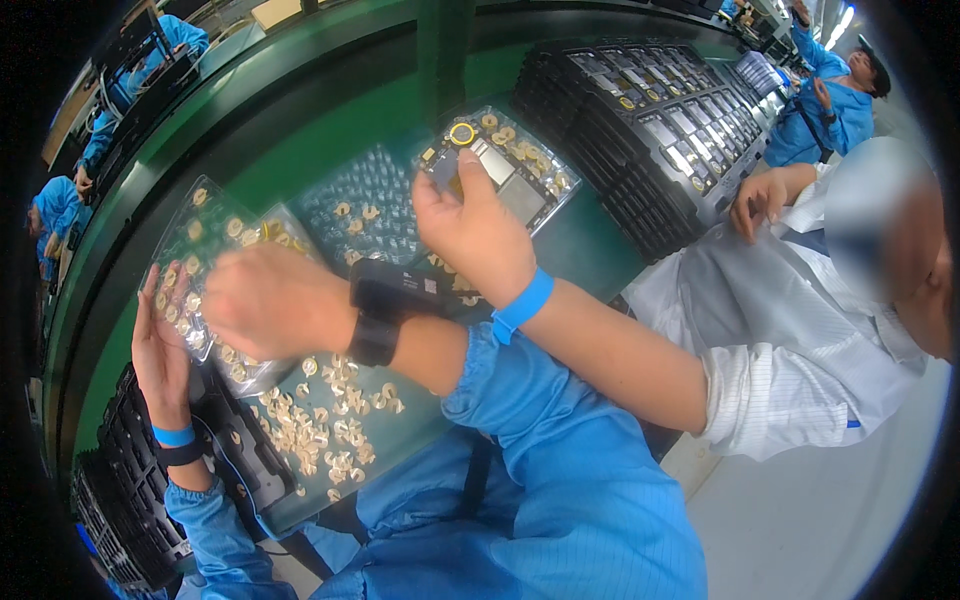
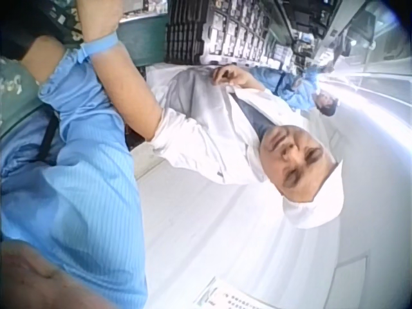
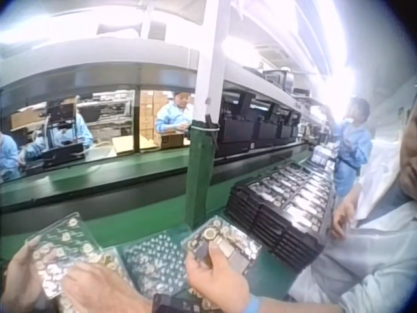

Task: Assembling small electronic components onto a circuit board and organizing them in a tray.

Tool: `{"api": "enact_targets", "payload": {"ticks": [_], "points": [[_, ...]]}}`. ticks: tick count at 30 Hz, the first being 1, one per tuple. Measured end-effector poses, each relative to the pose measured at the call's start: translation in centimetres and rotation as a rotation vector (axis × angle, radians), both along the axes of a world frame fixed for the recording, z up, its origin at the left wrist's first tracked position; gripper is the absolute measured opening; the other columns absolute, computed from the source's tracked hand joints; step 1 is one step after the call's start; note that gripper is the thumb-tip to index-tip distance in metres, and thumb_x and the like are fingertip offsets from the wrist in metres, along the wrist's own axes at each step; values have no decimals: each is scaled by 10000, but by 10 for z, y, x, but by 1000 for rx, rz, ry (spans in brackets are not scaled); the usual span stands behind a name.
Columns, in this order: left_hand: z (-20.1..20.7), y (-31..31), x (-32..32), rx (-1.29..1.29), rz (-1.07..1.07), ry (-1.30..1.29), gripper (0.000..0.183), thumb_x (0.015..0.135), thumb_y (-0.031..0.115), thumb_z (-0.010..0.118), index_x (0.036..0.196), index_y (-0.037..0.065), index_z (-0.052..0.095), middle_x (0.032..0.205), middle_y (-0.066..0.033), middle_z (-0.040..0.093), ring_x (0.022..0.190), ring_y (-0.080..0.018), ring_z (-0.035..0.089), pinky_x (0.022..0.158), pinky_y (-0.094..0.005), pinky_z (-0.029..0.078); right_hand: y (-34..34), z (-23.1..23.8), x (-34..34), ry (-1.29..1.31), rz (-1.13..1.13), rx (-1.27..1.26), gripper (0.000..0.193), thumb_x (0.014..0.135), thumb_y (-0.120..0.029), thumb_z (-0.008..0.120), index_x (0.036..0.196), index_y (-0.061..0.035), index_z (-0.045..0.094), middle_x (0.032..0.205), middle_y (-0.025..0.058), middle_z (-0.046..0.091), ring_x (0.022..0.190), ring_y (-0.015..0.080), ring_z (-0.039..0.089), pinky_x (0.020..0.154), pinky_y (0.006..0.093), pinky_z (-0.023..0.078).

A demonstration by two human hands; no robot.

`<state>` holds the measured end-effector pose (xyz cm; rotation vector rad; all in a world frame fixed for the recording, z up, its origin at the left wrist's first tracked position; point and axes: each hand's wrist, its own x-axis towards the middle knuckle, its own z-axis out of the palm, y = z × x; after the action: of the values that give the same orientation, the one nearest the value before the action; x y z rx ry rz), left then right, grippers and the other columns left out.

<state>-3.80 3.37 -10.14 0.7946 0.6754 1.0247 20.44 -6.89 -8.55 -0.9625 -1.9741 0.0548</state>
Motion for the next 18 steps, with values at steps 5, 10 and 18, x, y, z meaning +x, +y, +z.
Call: {"api": "enact_targets", "payload": {"ticks": [5, 10, 18], "points": [[-3, 6, -4, 6, -24, -17, 533, 1187, 272, 398, 1596, -67, 358, 1579, -292, 481, 1502, -388, 470, 1184, -448, 478, 1, 3, 2, -2, 0, 7, 225, 865, -165, 771, 735, -57, 621, 775, 92, 634, 806, 316, 665, 708, 440, 554], [-6, 5, -13, 32, -24, -16, 538, 1179, 284, 430, 1582, -68, 370, 1577, -286, 486, 1496, -387, 474, 1203, -463, 453, 4, 2, -4, -21, 17, 4, 225, 871, -164, 763, 732, -60, 620, 774, 88, 631, 804, 309, 655, 702, 432, 550], [4, -7, 5, -5, -41, -130, 462, 1147, 246, 488, 1495, -50, 420, 1485, -280, 557, 1409, -422, 565, 1185, -506, 485, -1, 19, 6, -138, 43, -147, 83, 846, -34, 778, 909, -18, 727, 853, 108, 721, 787, 309, 686, 730, 400, 559]]}}
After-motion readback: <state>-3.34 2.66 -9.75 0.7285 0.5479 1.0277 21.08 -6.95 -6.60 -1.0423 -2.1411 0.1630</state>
